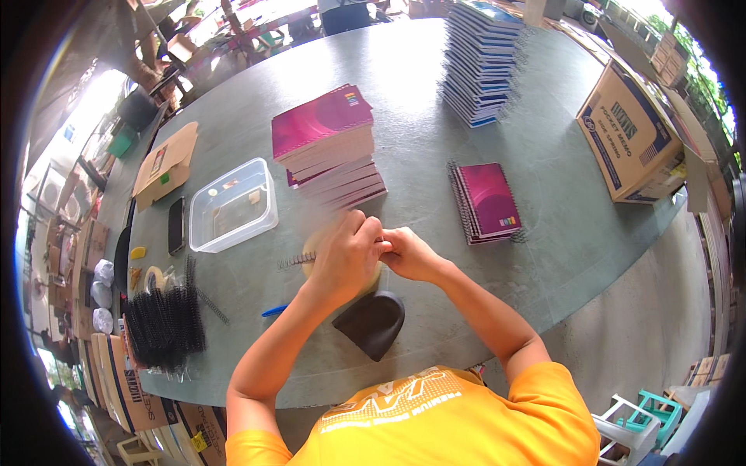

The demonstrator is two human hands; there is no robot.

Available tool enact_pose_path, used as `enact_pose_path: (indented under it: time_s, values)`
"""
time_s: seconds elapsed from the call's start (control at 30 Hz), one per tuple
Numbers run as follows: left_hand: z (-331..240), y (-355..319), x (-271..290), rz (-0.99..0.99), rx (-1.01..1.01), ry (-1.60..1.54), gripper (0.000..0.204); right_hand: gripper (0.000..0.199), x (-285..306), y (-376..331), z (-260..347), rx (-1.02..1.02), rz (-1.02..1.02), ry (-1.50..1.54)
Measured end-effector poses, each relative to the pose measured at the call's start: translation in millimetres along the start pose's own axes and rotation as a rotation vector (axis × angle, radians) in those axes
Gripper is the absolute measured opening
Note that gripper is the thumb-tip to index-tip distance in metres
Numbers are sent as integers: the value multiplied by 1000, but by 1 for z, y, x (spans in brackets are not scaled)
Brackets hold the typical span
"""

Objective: The person assembles notebooks by picking up a metal spiral from a pile, sliding it through the pre-punched holes of a notebook cover and pages, and then placing the finished notebook onto a stack.

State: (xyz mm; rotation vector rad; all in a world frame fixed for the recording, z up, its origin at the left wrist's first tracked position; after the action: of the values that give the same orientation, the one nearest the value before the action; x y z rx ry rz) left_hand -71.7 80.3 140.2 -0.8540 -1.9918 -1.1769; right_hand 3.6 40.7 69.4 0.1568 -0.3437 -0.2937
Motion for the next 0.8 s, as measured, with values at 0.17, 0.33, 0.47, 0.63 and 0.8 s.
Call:
enact_pose_path:
  time_s: [0.17, 0.33, 0.47, 0.63, 0.8]
  values:
    - [2, 23, 42, -203, 76, -137, 52, 14, 80, -26, -3, 8, -239, 460]
    - [-3, 45, -27, -137, 316, -872, 19, 28, 147, -39, -7, -55, -431, 237]
    - [-106, 76, -44, -454, -311, -289, 32, 45, 244, -65, -55, -176, -821, 479]
    - [-132, 32, -161, -16, -441, -56, 53, 52, 217, -86, -95, -360, -630, 329]
    - [-107, 44, -125, -94, -195, -250, 47, 50, 202, -83, -88, -350, -608, 310]
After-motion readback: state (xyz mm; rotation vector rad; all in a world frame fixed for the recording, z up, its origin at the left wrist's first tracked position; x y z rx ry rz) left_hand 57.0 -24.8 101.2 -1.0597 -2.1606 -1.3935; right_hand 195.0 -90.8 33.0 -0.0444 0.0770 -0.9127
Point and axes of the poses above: each hand's wrist, its own y-axis towards the middle knuckle, its own x-axis out of the back of the hand, z = x × y, the point moved 8 cm from there along y, towards the middle knuckle, and after that the axes turned 9 degrees about -z, right-handed, at the moved point
